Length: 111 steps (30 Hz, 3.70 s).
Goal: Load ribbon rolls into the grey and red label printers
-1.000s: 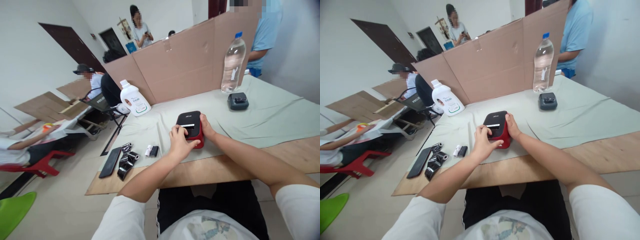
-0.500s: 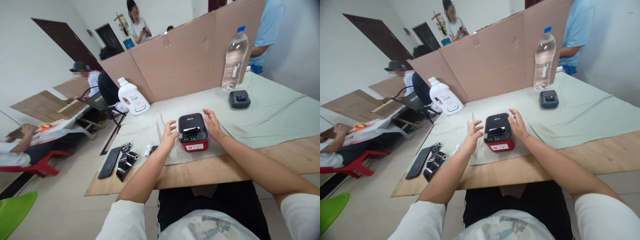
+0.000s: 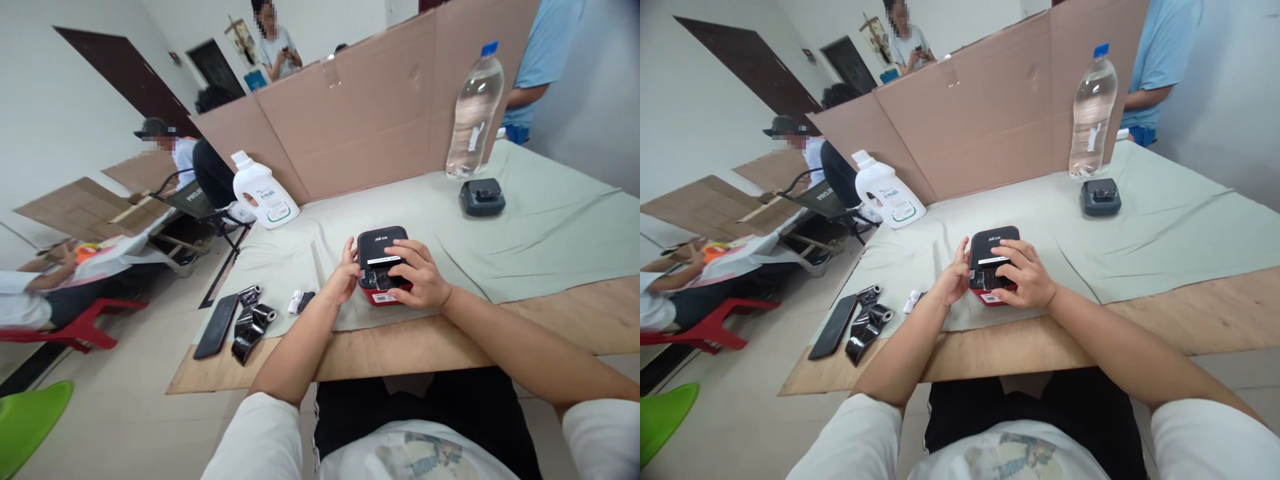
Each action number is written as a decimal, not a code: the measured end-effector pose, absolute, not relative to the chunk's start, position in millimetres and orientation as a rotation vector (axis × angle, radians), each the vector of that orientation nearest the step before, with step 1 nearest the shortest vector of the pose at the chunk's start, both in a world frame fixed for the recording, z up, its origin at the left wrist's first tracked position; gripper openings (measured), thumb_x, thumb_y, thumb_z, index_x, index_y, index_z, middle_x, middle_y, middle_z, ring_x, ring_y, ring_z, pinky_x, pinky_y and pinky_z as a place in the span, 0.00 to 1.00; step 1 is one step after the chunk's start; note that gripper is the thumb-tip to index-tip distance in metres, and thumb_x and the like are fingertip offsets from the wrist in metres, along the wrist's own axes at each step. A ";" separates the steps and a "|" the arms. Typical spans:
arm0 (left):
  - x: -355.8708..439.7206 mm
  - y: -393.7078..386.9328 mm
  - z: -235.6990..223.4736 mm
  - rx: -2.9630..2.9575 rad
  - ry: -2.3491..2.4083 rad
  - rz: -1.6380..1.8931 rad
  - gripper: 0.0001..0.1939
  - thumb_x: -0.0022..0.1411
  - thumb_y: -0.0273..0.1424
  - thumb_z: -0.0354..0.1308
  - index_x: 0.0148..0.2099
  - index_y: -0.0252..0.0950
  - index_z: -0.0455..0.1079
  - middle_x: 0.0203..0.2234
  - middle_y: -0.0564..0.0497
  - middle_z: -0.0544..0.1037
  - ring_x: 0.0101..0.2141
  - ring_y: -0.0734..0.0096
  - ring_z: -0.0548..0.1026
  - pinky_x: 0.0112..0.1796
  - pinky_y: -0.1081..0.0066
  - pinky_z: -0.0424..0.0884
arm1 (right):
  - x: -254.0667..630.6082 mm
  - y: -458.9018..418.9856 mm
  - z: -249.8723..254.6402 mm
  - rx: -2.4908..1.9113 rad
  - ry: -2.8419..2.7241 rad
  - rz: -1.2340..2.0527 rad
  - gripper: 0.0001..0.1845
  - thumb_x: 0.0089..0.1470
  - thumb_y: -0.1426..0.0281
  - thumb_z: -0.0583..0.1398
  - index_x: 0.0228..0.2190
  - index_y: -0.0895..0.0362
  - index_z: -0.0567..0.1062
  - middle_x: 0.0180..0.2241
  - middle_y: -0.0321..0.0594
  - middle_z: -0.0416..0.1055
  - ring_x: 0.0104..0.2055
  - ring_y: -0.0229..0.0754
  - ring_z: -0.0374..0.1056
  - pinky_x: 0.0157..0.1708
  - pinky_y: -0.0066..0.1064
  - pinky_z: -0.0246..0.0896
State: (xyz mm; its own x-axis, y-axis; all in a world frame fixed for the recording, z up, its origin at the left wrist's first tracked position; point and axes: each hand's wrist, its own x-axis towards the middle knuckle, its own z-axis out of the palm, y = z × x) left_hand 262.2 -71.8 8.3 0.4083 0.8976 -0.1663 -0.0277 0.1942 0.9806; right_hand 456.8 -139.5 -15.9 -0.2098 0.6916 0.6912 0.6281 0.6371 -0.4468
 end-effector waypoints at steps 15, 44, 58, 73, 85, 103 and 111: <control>257.2 -72.8 2.1 1.202 0.828 0.763 0.49 0.37 0.26 0.51 0.66 0.47 0.49 0.63 0.51 0.62 0.55 0.63 0.70 0.48 0.64 0.72 | 465.2 -134.0 -18.3 -1.029 -1.573 0.053 0.33 0.57 0.41 0.44 0.42 0.51 0.73 0.50 0.48 0.70 0.56 0.56 0.62 0.59 0.55 0.52; 318.0 -33.2 46.6 2.604 1.029 0.157 0.28 0.43 0.21 0.65 0.48 0.42 0.69 0.46 0.47 0.77 0.49 0.53 0.74 0.54 0.57 0.64 | 490.6 -89.2 -66.5 -1.398 -1.273 0.405 0.30 0.58 0.42 0.45 0.34 0.52 0.70 0.36 0.45 0.74 0.42 0.50 0.68 0.46 0.45 0.62; 291.9 -40.2 51.1 2.238 0.787 0.462 0.29 0.44 0.20 0.63 0.51 0.36 0.70 0.46 0.46 0.74 0.46 0.63 0.73 0.49 0.62 0.69 | 492.4 -89.1 -66.2 -1.431 -1.291 0.449 0.31 0.57 0.41 0.44 0.33 0.53 0.71 0.36 0.45 0.75 0.42 0.50 0.69 0.47 0.45 0.62; 82.5 14.3 56.1 2.224 1.484 0.661 0.36 0.44 0.25 0.65 0.58 0.35 0.64 0.44 0.46 0.71 0.39 0.66 0.72 0.47 0.60 0.69 | 492.1 -88.7 -67.4 -1.511 -1.341 0.423 0.31 0.56 0.40 0.44 0.32 0.52 0.71 0.35 0.45 0.75 0.38 0.50 0.69 0.41 0.43 0.63; -16.1 20.9 1.4 1.934 2.063 0.358 0.43 0.48 0.28 0.63 0.66 0.33 0.52 0.55 0.39 0.67 0.47 0.63 0.73 0.43 0.68 0.72 | 493.4 -90.5 -65.5 -1.517 -1.375 0.430 0.30 0.56 0.40 0.45 0.31 0.51 0.69 0.32 0.44 0.74 0.36 0.50 0.68 0.38 0.43 0.63; 81.6 -90.4 131.7 1.941 1.034 0.435 0.25 0.45 0.40 0.70 0.45 0.36 0.75 0.38 0.43 0.79 0.35 0.59 0.77 0.37 0.63 0.75 | 485.2 -96.4 -45.3 -1.361 -1.211 0.243 0.25 0.58 0.47 0.50 0.39 0.55 0.71 0.41 0.48 0.74 0.43 0.49 0.70 0.44 0.45 0.66; 238.0 -81.1 106.1 2.137 0.557 0.336 0.19 0.55 0.32 0.63 0.49 0.36 0.68 0.44 0.45 0.75 0.45 0.65 0.73 0.48 0.63 0.69 | 483.3 -112.7 -32.9 -1.158 -1.394 -0.051 0.16 0.63 0.59 0.50 0.41 0.54 0.72 0.39 0.47 0.72 0.44 0.49 0.68 0.43 0.45 0.66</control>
